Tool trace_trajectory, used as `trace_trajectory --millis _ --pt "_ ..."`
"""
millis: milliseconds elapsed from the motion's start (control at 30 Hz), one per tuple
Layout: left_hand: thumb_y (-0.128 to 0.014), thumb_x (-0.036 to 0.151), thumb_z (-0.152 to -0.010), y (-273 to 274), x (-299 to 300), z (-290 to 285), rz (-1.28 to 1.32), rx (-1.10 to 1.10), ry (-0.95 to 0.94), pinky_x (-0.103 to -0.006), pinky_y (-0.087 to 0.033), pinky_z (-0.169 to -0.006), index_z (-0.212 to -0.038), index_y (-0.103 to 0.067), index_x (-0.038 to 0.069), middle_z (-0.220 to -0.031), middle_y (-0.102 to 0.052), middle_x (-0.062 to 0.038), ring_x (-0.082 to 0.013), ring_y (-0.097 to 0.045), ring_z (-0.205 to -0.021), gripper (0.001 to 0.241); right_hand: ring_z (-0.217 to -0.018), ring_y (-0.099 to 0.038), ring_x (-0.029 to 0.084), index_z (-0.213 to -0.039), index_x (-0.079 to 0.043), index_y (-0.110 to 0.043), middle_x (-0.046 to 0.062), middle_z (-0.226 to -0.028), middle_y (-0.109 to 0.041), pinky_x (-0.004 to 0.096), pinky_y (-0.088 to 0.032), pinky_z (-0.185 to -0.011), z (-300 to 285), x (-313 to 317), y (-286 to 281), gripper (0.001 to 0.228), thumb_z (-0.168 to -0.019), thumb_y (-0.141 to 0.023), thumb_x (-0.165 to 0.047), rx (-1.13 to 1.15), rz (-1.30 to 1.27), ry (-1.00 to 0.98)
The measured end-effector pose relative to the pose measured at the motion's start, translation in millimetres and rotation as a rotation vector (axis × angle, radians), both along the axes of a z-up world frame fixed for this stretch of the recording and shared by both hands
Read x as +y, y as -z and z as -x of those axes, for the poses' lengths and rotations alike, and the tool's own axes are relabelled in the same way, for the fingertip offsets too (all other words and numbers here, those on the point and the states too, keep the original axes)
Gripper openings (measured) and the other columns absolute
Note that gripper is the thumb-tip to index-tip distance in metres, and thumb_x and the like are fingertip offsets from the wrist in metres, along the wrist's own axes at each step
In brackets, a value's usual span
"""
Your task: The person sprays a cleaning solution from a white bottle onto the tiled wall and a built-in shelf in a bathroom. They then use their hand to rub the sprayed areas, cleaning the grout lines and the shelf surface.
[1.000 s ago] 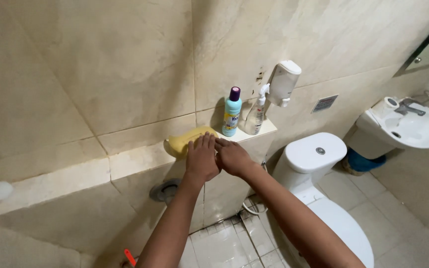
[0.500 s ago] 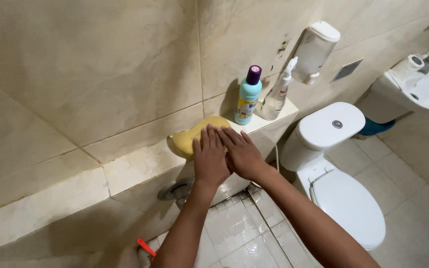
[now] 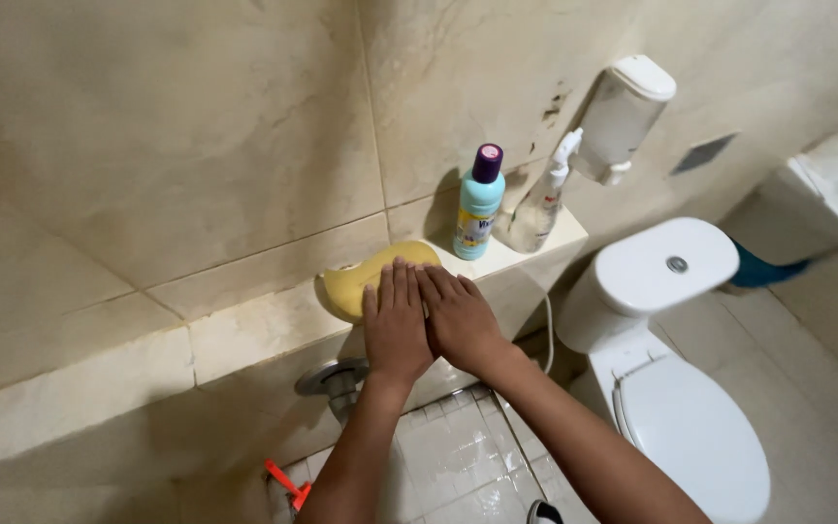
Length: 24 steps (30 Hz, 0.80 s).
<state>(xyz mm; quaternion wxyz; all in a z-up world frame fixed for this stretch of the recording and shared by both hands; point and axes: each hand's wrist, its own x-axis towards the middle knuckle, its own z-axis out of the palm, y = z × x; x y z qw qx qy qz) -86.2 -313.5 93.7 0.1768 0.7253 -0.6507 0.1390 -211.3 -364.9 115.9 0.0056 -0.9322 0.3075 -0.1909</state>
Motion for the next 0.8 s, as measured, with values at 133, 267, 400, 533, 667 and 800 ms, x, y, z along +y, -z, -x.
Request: trace_trajectory --millis 133,267,400,533,667,800 --pt "-0.053 0.038 -0.09 -16.9 1.7 10.1 -0.001 0.025 -0.047 -0.0566 -0.019 -0.119 -0.153 -0.039 0.0 -0.16 -0.038 -0.02 -0.0339 -0.03 -0.151 0.075 -0.142 -0.042 0.036 -0.15 0.002 -0.04 0.023 -0.152 -0.045 0.05 -0.034 -0.114 11.1 -12.0 0.1 0.07 -0.085 -0.058 -0.018 -0.021 -0.052 -0.079" --pt "-0.058 0.04 -0.084 -26.9 -1.6 33.7 -0.052 0.054 -0.128 -0.0579 -0.022 -0.115 -0.149 -0.041 0.0 -0.156 -0.041 -0.02 -0.0355 -0.033 -0.146 0.078 -0.141 -0.044 0.037 -0.148 0.0 -0.044 0.021 -0.151 -0.048 0.052 -0.032 -0.115 39.0 -19.8 -9.1 0.064 -0.088 -0.059 -0.017 -0.083 -0.127 -0.198" --pt "-0.063 0.034 -0.081 -57.4 -18.9 77.2 0.176 0.097 -0.058 -0.0536 -0.03 -0.112 -0.149 -0.044 0.0 -0.153 -0.045 -0.021 -0.0367 -0.041 -0.14 0.078 -0.136 -0.048 0.039 -0.143 -0.007 -0.052 0.021 -0.152 -0.05 0.047 -0.04 -0.116 84.1 -37.4 -48.5 0.061 -0.085 -0.065 -0.018 -0.244 -0.206 -0.134" --pt "-0.064 0.028 -0.088 -101.4 -45.7 133.5 0.361 0.098 -0.03 -0.0523 -0.033 -0.107 -0.149 -0.047 0.005 -0.152 -0.048 -0.017 -0.0342 -0.045 -0.141 0.067 -0.139 -0.047 0.044 -0.147 -0.002 -0.046 0.025 -0.15 -0.049 0.05 -0.039 -0.116 129.2 -77.8 -75.5 0.069 -0.085 -0.07 -0.017 -0.524 0.038 -0.208" --pt "-0.063 0.019 -0.09 -122.9 -75.6 166.9 0.441 0.063 0.032 -0.0498 -0.035 -0.112 -0.151 -0.047 0.01 -0.154 -0.049 -0.011 -0.0293 -0.046 -0.143 0.064 -0.138 -0.045 0.046 -0.15 0.003 -0.038 0.029 -0.15 -0.044 0.051 -0.037 -0.113 157.7 -111.0 -102.0 0.079 -0.083 -0.073 -0.02 -0.561 0.04 -0.093" --pt "-0.065 0.013 -0.078 -150.8 -91.4 188.7 0.328 -0.133 -0.051 -0.0511 -0.036 -0.108 -0.153 -0.042 0.008 -0.158 -0.044 -0.013 -0.0279 -0.044 -0.141 0.078 -0.144 -0.04 0.046 -0.153 0.008 -0.033 0.031 -0.155 -0.04 0.049 -0.034 -0.118 169.7 -143.1 -98.4 0.083 -0.085 -0.073 -0.019 -0.558 0.035 -0.112"
